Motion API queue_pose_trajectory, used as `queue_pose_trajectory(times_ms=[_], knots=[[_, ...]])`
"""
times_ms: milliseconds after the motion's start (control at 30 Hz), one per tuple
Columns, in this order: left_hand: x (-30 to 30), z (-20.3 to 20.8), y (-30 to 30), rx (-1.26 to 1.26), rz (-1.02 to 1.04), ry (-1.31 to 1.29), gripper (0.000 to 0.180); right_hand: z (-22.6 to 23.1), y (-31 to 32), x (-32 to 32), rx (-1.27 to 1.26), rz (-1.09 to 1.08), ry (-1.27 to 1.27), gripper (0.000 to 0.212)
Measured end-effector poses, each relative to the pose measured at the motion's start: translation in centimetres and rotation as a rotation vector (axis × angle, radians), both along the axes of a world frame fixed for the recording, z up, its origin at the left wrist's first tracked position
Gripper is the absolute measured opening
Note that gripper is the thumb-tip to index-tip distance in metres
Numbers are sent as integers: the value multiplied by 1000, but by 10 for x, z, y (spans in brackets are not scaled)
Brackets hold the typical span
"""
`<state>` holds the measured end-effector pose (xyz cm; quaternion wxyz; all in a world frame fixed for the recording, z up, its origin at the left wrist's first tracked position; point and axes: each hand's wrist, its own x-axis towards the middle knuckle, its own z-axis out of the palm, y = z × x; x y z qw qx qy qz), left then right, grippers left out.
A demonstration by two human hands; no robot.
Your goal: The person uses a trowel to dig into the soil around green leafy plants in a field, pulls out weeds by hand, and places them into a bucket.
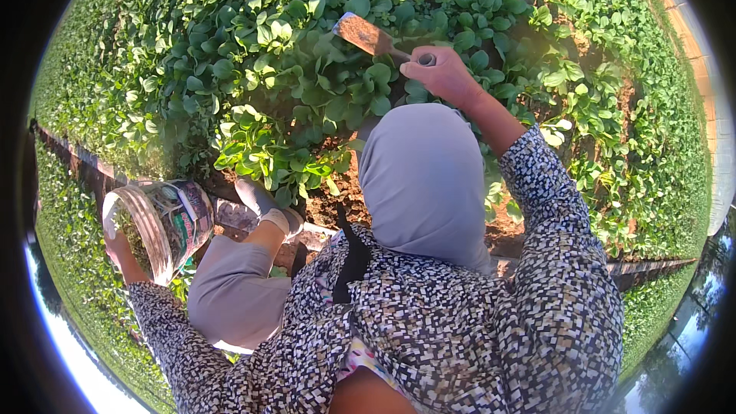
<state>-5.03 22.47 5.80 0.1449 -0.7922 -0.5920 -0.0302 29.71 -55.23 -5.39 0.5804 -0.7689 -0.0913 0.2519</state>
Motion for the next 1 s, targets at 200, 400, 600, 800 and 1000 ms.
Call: queue_pose_trajectory(times_ms=[200,400,600,800,1000], knots=[[102,-16,-135,-162,-526,-736,39,34,-120,-58,55,-496,-25,28],[116,78,-324,-628,-1037,-1212,30,15,-184,-162,-19,-763,113,25],[99,75,-397,-503,-1277,-818,25,-9,-192,-236,54,-885,178,23],[130,20,-372,-377,-1262,-307,28,-4,-199,-244,86,-890,127,17],[117,1,-378,-311,-1210,58,32,2,-198,-214,94,-883,-20,17]])
